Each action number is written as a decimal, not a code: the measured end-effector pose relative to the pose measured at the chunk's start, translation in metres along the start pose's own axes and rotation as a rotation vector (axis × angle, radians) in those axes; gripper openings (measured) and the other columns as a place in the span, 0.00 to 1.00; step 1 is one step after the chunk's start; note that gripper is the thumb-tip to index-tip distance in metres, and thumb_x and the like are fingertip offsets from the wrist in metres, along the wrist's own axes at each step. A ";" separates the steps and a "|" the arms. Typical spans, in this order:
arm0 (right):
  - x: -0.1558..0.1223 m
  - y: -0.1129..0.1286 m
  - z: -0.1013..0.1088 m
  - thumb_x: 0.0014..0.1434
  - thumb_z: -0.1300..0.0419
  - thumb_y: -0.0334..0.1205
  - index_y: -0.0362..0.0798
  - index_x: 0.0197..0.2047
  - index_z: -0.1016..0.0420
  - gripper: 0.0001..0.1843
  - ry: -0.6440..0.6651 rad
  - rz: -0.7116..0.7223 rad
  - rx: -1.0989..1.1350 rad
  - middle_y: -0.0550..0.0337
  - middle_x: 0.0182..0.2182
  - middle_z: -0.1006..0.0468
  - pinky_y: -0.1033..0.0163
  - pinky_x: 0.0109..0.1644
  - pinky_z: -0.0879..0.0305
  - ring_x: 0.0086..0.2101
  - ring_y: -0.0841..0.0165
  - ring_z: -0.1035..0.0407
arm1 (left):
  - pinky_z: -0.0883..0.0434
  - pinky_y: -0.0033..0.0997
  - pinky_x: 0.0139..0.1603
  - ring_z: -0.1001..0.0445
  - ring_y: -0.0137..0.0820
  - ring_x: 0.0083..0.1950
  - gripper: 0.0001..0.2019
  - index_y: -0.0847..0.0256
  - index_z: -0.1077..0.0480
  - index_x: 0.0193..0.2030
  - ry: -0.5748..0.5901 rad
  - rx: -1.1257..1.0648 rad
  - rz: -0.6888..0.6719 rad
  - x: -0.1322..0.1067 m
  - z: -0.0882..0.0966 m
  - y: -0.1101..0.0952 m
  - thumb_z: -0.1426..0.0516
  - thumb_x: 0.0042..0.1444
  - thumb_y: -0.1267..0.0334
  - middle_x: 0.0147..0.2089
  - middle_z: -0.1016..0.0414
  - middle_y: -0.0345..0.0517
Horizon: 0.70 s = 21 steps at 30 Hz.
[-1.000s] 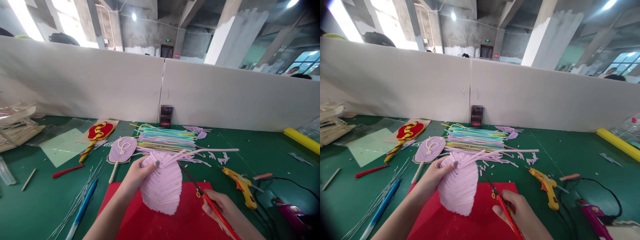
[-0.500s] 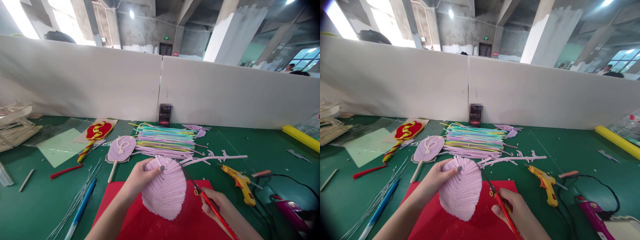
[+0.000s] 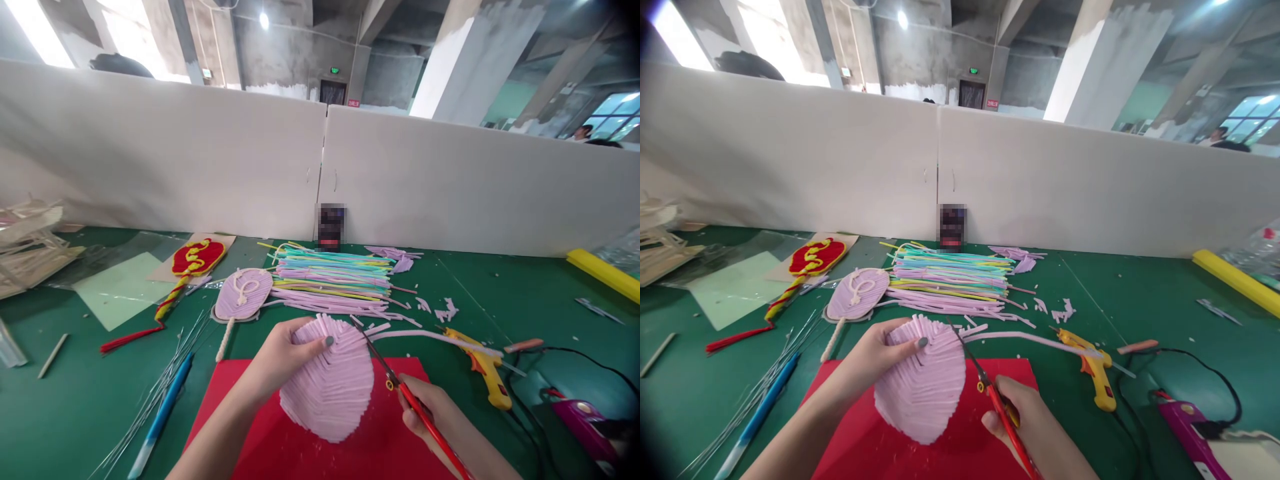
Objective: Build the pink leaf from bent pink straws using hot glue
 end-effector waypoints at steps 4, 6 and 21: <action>0.001 -0.004 0.000 0.45 0.38 0.60 0.48 0.20 0.43 0.25 0.033 0.055 -0.105 0.67 0.19 0.46 0.69 0.22 0.50 0.22 0.75 0.51 | 0.31 0.28 0.36 0.26 0.36 0.37 0.17 0.64 0.25 0.36 0.010 -0.029 0.040 0.000 -0.001 0.001 0.39 0.47 0.52 0.36 0.23 0.46; 0.002 -0.008 -0.001 0.47 0.42 0.63 0.48 0.21 0.45 0.27 0.056 0.065 -0.177 0.67 0.20 0.46 0.69 0.23 0.52 0.23 0.75 0.52 | 0.31 0.28 0.37 0.27 0.35 0.37 0.17 0.64 0.26 0.37 0.023 -0.052 0.053 0.000 -0.003 0.002 0.39 0.47 0.52 0.37 0.23 0.46; 0.006 -0.019 -0.005 0.50 0.44 0.60 0.48 0.20 0.43 0.24 0.030 0.111 -0.274 0.67 0.20 0.48 0.69 0.23 0.48 0.22 0.74 0.50 | 0.31 0.27 0.35 0.27 0.33 0.35 0.15 0.64 0.26 0.36 0.034 -0.131 0.082 0.001 -0.005 0.007 0.37 0.46 0.54 0.34 0.24 0.45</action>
Point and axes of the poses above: each hand's wrist, its own x-axis towards the middle knuckle, its own z-axis out of the back of the hand, y = z × x, the point moved 8 cm from there along x, towards the middle knuckle
